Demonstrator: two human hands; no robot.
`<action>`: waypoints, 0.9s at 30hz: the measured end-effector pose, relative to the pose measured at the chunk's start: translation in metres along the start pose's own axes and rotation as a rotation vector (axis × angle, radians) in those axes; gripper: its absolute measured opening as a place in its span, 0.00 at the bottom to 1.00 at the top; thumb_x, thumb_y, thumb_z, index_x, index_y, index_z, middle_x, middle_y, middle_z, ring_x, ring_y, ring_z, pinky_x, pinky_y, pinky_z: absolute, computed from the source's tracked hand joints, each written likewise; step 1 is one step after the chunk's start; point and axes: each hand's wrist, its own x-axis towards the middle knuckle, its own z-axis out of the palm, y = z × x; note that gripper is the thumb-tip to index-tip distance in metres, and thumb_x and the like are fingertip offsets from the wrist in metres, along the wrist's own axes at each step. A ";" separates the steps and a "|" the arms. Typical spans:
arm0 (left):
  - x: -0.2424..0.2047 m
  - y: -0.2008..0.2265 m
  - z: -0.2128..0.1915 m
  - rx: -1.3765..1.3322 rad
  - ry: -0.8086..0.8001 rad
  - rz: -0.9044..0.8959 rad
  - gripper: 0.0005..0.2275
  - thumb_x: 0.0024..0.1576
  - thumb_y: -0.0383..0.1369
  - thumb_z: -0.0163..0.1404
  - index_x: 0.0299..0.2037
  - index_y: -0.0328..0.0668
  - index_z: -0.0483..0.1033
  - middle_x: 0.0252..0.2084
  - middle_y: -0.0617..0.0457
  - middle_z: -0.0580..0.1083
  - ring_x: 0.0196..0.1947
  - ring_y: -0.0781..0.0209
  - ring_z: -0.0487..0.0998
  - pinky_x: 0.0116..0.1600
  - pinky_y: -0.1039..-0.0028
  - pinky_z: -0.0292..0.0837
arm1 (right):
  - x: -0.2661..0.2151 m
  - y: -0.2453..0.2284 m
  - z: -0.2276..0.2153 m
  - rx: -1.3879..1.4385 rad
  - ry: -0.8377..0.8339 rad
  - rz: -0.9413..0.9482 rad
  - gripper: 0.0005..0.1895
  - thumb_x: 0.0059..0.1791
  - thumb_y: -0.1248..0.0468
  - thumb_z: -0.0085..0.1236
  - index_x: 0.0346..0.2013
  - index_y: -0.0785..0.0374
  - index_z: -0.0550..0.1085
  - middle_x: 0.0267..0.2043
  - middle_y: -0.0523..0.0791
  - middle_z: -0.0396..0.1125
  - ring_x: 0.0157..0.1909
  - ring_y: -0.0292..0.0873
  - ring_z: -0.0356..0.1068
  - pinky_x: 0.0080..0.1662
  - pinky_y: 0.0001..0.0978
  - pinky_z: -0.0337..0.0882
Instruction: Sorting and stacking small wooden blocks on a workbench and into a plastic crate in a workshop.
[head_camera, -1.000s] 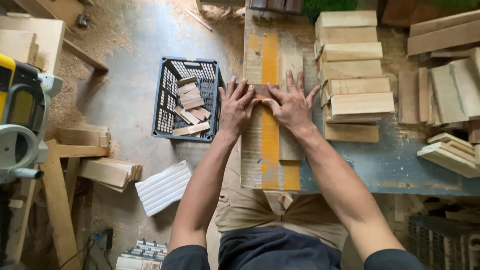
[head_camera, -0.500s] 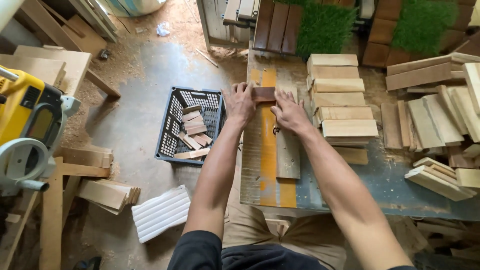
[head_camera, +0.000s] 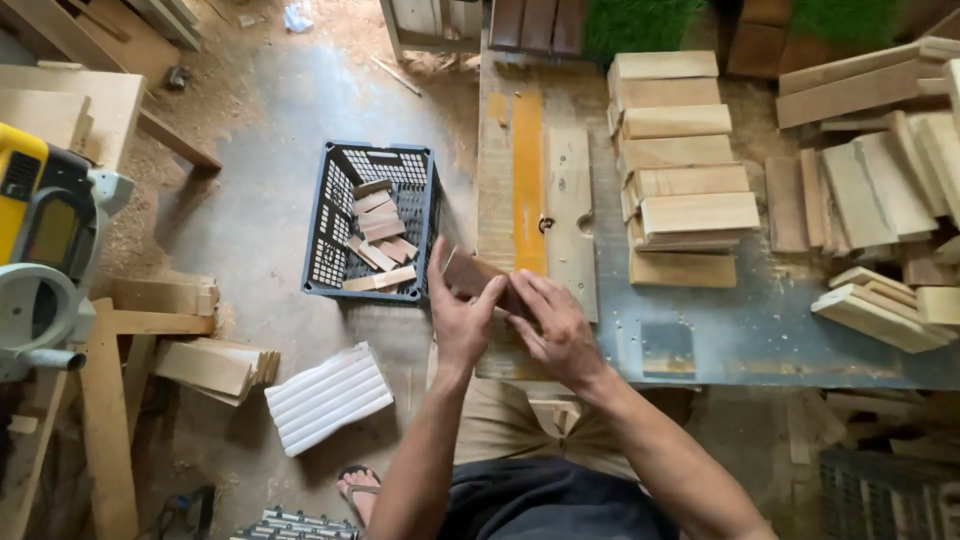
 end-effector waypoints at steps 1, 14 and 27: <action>0.004 -0.019 -0.003 0.005 0.004 -0.002 0.45 0.49 0.32 0.66 0.76 0.52 0.50 0.64 0.25 0.64 0.60 0.26 0.72 0.59 0.40 0.72 | 0.001 0.009 0.003 0.006 -0.001 0.001 0.30 0.51 0.54 0.61 0.66 0.57 0.70 0.62 0.50 0.68 0.62 0.53 0.68 0.65 0.46 0.65; 0.001 -0.082 -0.035 0.550 -0.008 0.528 0.28 0.57 0.39 0.61 0.66 0.40 0.68 0.72 0.42 0.61 0.73 0.40 0.56 0.74 0.55 0.49 | -0.004 0.022 -0.013 -0.243 -0.104 0.074 0.21 0.54 0.41 0.52 0.57 0.42 0.78 0.78 0.41 0.51 0.81 0.56 0.36 0.69 0.72 0.38; 0.060 -0.099 -0.004 0.682 -0.012 0.782 0.16 0.60 0.41 0.58 0.55 0.44 0.80 0.66 0.50 0.71 0.74 0.38 0.56 0.75 0.54 0.45 | 0.038 0.062 -0.003 -0.221 -0.199 0.153 0.23 0.55 0.41 0.51 0.63 0.37 0.73 0.82 0.41 0.38 0.81 0.54 0.27 0.68 0.74 0.37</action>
